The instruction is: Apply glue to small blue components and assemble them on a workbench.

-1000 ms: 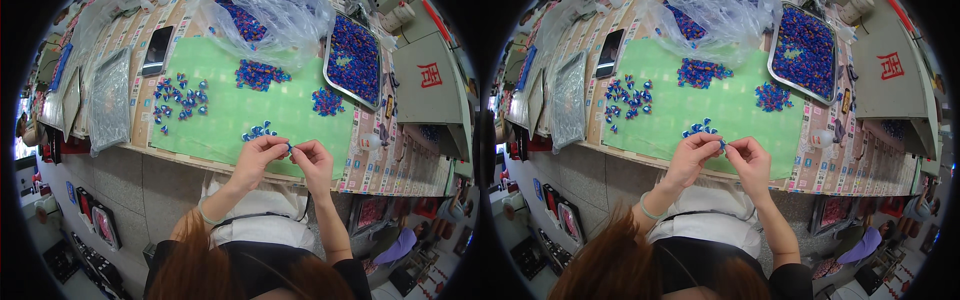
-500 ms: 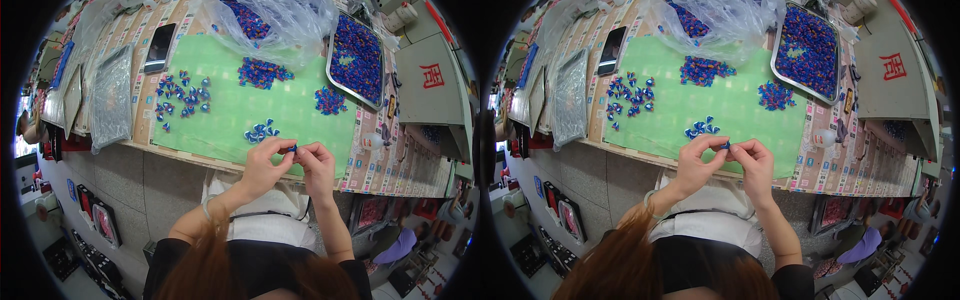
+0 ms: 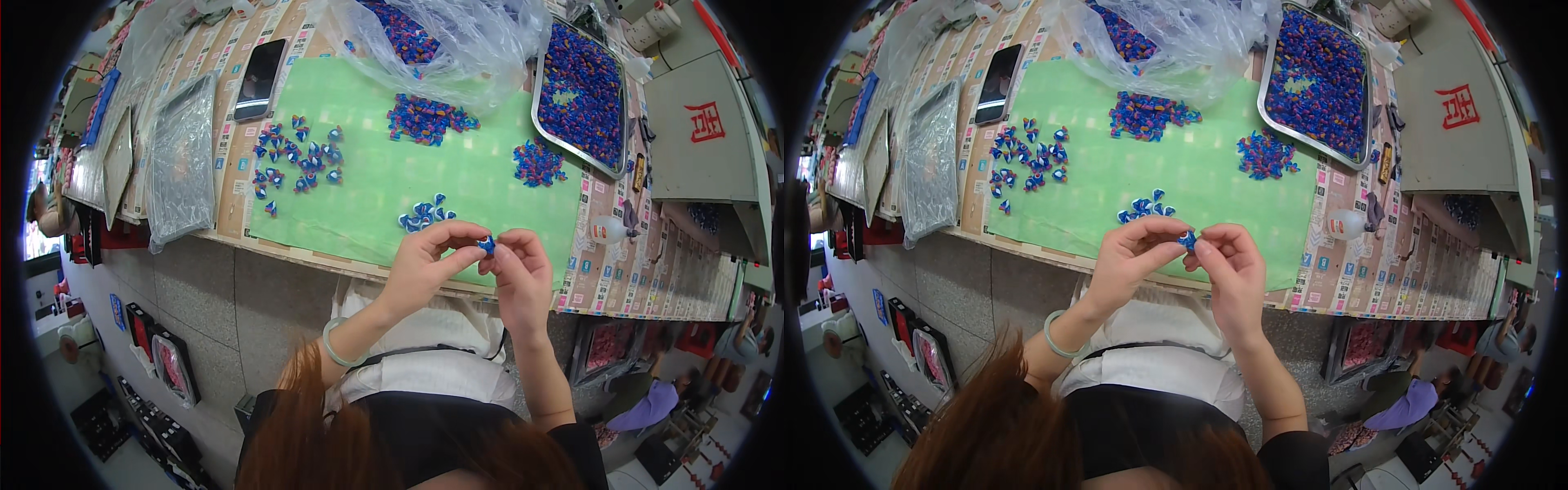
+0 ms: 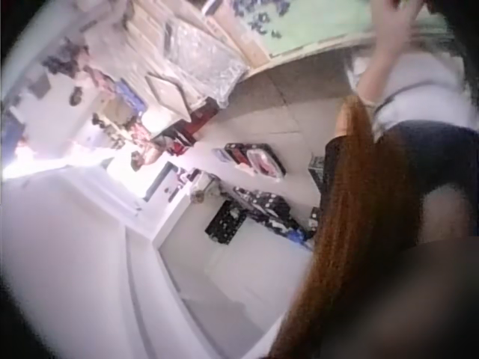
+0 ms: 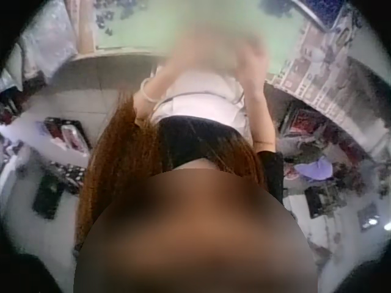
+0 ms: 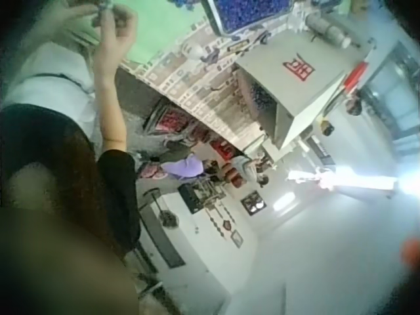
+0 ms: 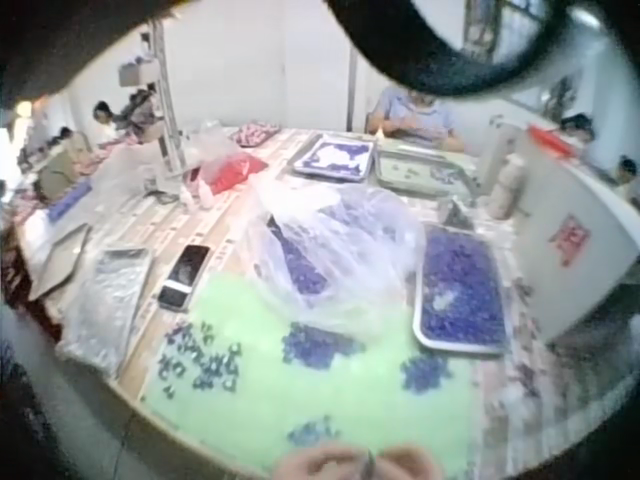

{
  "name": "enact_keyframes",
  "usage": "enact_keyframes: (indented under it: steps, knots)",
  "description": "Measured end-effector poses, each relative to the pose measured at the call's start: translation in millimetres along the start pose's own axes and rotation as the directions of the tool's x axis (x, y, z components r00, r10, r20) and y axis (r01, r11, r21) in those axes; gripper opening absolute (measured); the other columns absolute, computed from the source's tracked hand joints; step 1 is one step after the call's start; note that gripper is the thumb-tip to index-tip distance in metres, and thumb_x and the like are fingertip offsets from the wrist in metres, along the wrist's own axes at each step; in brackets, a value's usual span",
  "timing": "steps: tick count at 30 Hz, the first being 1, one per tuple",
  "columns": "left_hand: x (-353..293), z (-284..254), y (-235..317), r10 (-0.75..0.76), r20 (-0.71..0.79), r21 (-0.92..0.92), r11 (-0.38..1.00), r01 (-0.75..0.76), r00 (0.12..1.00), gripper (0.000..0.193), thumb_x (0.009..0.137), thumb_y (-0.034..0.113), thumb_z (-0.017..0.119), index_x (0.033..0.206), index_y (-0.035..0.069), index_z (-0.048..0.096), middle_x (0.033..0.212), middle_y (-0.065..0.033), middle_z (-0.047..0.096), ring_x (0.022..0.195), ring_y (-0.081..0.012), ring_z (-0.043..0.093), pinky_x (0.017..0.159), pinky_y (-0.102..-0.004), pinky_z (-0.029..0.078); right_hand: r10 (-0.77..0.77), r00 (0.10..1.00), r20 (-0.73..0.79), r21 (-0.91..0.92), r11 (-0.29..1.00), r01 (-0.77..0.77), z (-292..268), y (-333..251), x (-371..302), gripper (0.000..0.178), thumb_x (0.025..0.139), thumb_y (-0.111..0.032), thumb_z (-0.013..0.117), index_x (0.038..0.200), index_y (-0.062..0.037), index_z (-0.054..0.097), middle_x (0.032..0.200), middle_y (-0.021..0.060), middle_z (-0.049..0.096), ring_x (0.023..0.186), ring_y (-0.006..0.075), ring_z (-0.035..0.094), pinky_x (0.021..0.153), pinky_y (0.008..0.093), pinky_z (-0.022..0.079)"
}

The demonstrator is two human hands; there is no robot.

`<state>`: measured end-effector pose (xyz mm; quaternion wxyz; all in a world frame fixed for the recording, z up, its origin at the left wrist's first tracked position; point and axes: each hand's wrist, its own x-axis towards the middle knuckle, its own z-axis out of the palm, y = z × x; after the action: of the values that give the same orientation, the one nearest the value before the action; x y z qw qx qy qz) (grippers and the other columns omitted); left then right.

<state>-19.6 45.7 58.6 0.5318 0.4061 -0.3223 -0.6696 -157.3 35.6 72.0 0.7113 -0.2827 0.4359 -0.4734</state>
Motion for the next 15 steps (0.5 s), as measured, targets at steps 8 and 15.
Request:
enact_keyframes:
  steps: [8,15]
  knots:
    - [-3,-1,3,-0.022,0.005,-0.068,0.997,0.022,1.000,0.017,0.076,-0.004,0.053,0.093,-0.002,0.056,0.089,-0.0085,0.058,0.084,-0.0127,0.054,0.075,-0.0243,0.044,-0.008,0.998,0.059,0.032,0.999,0.006,2,-5,-8,0.013,0.078,0.001,0.050,0.091,0.0043,0.050,0.076,0.0079,0.056,0.068,0.0141,0.054,0.065,0.0247,0.044]
    - [-3,0,-4,-0.123,0.020,-0.313,0.942,0.124,0.992,0.013,0.077,-0.001,0.054,0.090,-0.002,0.056,0.083,-0.0077,0.058,0.075,-0.0120,0.054,0.069,-0.0234,0.044,-0.291,0.946,0.143,-0.374,0.869,0.324,-4,1,-10,0.010,0.075,0.006,0.053,0.085,0.0036,0.054,0.080,0.0065,0.052,0.071,0.0104,0.050,0.062,0.0194,0.040]
